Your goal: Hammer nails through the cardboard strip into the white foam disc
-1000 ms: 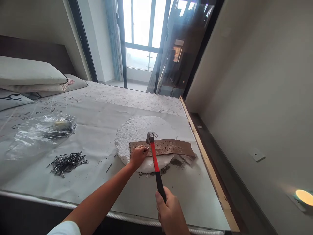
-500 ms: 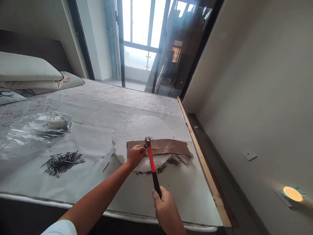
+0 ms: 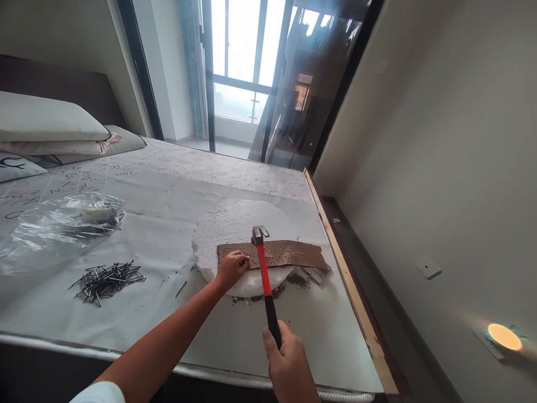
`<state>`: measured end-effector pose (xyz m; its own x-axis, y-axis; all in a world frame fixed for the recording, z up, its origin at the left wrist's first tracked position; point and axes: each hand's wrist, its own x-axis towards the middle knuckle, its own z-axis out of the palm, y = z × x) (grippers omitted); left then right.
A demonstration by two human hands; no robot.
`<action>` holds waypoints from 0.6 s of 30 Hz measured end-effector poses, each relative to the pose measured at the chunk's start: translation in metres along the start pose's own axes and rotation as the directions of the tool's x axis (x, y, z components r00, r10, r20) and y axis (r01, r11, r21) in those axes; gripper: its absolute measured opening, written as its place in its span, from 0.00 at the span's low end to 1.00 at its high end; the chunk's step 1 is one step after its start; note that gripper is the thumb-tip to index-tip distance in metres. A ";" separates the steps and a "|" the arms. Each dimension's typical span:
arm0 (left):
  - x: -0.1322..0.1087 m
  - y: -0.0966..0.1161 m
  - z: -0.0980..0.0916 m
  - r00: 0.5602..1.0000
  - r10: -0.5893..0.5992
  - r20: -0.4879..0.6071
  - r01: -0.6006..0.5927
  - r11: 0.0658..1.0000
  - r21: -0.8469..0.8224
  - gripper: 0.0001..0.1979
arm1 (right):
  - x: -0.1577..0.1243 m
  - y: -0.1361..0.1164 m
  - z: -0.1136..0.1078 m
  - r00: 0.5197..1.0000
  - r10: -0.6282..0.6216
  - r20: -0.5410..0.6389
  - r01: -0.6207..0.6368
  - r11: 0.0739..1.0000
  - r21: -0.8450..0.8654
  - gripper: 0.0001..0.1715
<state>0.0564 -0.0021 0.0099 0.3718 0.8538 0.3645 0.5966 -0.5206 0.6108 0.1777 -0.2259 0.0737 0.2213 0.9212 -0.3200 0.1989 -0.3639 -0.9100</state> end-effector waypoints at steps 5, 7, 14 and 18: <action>0.008 -0.003 -0.046 0.965 -0.048 -0.257 0.002 0.985 -0.174 0.12 | 0.011 0.015 0.007 0.997 0.032 0.066 -0.032 0.999 0.003 0.27; 0.005 -0.007 -0.071 0.923 -0.053 -0.382 -0.004 0.989 -0.147 0.12 | 0.017 0.022 0.012 0.992 0.074 0.103 -0.075 0.997 0.008 0.27; -0.049 -0.055 -0.120 0.911 -0.201 -0.360 0.215 0.977 -0.004 0.11 | 0.022 0.031 0.023 0.977 0.145 0.154 -0.169 0.973 0.159 0.30; -0.075 -0.068 -0.127 0.931 -0.265 -0.251 0.281 0.959 0.031 0.11 | 0.012 0.022 0.020 0.991 0.065 0.113 -0.083 0.983 0.162 0.26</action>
<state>-0.1023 -0.0296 0.0296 0.0097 0.9353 0.3538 0.6991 -0.2593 0.6663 0.1659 -0.2202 0.0445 0.1247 0.9052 -0.4063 0.0224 -0.4120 -0.9109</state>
